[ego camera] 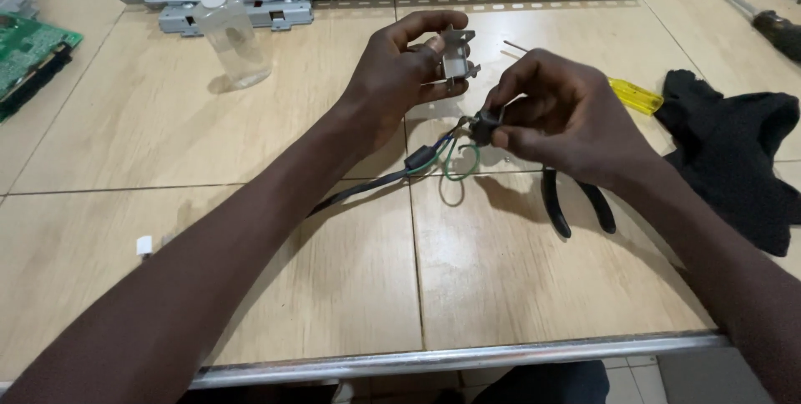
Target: Cleaning an electronic connector assembly using a toothbrush and cleaning solution, and performing minor repairs with pliers and a screwdriver.
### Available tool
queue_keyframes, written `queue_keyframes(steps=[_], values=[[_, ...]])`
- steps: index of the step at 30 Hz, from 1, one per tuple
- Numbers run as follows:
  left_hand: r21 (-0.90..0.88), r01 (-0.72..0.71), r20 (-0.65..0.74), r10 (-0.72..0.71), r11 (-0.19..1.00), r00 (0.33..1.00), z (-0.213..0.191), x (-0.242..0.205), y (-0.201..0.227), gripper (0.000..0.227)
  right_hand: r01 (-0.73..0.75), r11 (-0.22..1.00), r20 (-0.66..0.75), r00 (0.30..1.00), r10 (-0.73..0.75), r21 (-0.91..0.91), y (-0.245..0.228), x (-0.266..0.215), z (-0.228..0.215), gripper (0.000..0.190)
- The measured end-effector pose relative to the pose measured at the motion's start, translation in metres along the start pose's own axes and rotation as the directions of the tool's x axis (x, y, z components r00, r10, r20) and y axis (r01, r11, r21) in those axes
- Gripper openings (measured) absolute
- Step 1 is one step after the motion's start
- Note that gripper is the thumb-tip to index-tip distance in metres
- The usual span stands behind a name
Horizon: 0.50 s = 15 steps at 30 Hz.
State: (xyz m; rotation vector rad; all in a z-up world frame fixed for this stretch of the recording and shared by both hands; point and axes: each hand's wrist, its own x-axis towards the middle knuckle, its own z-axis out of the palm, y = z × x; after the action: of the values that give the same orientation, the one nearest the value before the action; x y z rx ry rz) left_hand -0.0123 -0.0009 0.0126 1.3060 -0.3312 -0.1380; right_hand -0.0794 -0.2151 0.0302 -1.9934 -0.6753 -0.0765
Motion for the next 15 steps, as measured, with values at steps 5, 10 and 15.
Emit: queue_keyframes(steps=[5, 10, 15], values=[[-0.031, -0.065, 0.022, 0.065, 0.997, 0.998, -0.005, 0.005, -0.005, 0.036, -0.021, 0.990, 0.063, 0.998, 0.013, 0.137, 0.000, -0.001, 0.003, 0.027], [-0.029, -0.089, 0.066, 0.091, 0.996, 0.994, -0.005, 0.002, -0.002, 0.043, 0.112, 0.994, 0.145, 0.983, -0.110, -0.001, -0.002, 0.001, 0.007, 0.021], [-0.045, -0.112, 0.087, 0.115, 0.993, 0.990, -0.008, 0.005, -0.005, 0.045, 0.257, 0.946, 0.151, 0.962, -0.229, -0.198, 0.006, 0.002, 0.011, 0.022]])
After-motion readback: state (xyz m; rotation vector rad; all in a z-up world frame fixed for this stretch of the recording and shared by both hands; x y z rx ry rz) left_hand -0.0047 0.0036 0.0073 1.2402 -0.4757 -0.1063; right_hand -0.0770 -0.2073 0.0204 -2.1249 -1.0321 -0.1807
